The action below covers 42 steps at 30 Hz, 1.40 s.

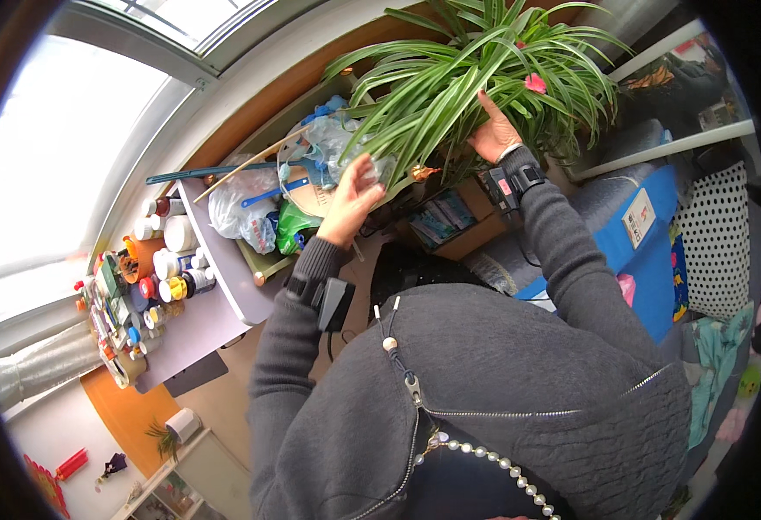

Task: The person wipes a table with a cloth, moves a cardboard box from the sofa to a chair, and rearranges cushions and blankets on the sofa. They also adjust a potted plant on a shelf.

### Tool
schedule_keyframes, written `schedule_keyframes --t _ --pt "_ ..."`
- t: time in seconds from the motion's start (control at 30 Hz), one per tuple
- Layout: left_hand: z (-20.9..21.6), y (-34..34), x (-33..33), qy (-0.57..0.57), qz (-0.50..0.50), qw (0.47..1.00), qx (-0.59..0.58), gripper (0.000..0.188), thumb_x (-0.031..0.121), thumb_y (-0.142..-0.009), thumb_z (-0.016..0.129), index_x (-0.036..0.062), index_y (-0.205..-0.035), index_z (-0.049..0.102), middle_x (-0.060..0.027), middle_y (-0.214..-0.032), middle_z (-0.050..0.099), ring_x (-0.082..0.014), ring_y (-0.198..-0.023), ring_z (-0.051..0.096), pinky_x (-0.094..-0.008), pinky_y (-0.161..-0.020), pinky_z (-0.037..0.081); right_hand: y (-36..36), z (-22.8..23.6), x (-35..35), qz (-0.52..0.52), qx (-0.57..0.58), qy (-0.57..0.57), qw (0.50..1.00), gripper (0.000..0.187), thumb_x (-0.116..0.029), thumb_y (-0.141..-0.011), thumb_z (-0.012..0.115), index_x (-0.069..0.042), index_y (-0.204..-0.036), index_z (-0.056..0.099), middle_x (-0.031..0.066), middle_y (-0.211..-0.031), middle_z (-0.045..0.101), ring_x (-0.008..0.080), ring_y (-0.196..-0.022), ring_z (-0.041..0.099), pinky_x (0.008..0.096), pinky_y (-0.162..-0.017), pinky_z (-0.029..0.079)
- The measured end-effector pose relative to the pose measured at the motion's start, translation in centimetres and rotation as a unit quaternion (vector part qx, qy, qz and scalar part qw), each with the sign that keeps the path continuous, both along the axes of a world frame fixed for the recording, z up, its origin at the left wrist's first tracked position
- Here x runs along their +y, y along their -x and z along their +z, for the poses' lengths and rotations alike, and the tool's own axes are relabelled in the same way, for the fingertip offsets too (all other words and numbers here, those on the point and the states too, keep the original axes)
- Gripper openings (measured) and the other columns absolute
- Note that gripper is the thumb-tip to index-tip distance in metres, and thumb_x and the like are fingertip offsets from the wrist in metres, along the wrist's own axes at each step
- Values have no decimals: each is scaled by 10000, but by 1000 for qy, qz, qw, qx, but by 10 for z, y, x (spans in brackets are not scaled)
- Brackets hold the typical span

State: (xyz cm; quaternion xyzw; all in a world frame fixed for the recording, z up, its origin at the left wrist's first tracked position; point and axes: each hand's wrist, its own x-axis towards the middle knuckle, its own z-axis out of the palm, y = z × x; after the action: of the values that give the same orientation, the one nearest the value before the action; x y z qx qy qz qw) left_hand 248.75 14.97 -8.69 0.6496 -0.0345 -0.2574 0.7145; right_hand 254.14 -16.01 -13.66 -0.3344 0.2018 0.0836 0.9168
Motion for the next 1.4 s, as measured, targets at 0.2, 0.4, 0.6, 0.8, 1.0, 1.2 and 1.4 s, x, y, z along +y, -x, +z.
schedule_keyframes --t 0.2,0.4,0.6,0.8,1.0,1.2,1.4 --pt "-17 -60 -45 -85 -48 989 -115 851 104 -802 656 -40 -1453 128 -246 -1448 299 -268 -1357 287 -331 -1094 263 17 33 -10 -22 -21 -93 995 440 -408 -848 657 -125 -1177 584 35 -1159 624 241 -1102 547 438 -982 393" --pt "22 -53 -68 40 -90 994 38 807 105 -875 620 190 -1501 118 -82 -1199 561 -179 -1021 573 -334 -861 478 35 64 -17 73 -62 -164 982 548 -510 -920 456 -83 -1257 520 161 -1213 584 337 -1124 553 588 -947 414" --pt "54 -18 -30 90 -142 982 88 703 109 -915 565 148 -1483 153 -147 -1189 556 -218 -985 620 -317 -805 527 122 65 -85 117 24 130 984 664 -588 -901 462 -7 -1213 543 180 -1168 599 279 -1086 590 416 -893 499" --pt "39 9 22 -23 -18 986 167 604 30 -912 504 97 -1448 234 -165 -1212 554 -235 -1033 610 -337 -827 537 143 -2 -145 -78 111 330 934 354 -272 -953 451 -36 -1169 602 91 -1103 644 184 -1000 613 333 -847 489" --pt "35 34 53 -55 19 971 232 499 114 -933 535 68 -1389 337 -155 -1133 612 -207 -962 635 -324 -807 537 86 -87 -155 -46 137 358 923 499 -371 -949 482 -60 -1340 472 88 -1318 521 217 -1151 508 376 -961 393" --pt "35 55 51 -59 7 972 229 369 138 -944 532 46 -1296 473 -90 -1110 622 -168 -975 614 -292 -839 508 62 -92 -148 67 186 306 931 835 -684 -895 320 -70 -1459 279 166 -1448 359 296 -1333 334 423 -1102 200" --pt "19 62 41 -41 -4 974 224 364 155 -944 539 48 -1288 487 -90 -1103 631 -159 -972 617 -291 -855 503 104 -63 -128 -142 151 499 842 488 -437 -921 513 -54 -1218 565 83 -1091 613 175 -926 565 332 -853 430"
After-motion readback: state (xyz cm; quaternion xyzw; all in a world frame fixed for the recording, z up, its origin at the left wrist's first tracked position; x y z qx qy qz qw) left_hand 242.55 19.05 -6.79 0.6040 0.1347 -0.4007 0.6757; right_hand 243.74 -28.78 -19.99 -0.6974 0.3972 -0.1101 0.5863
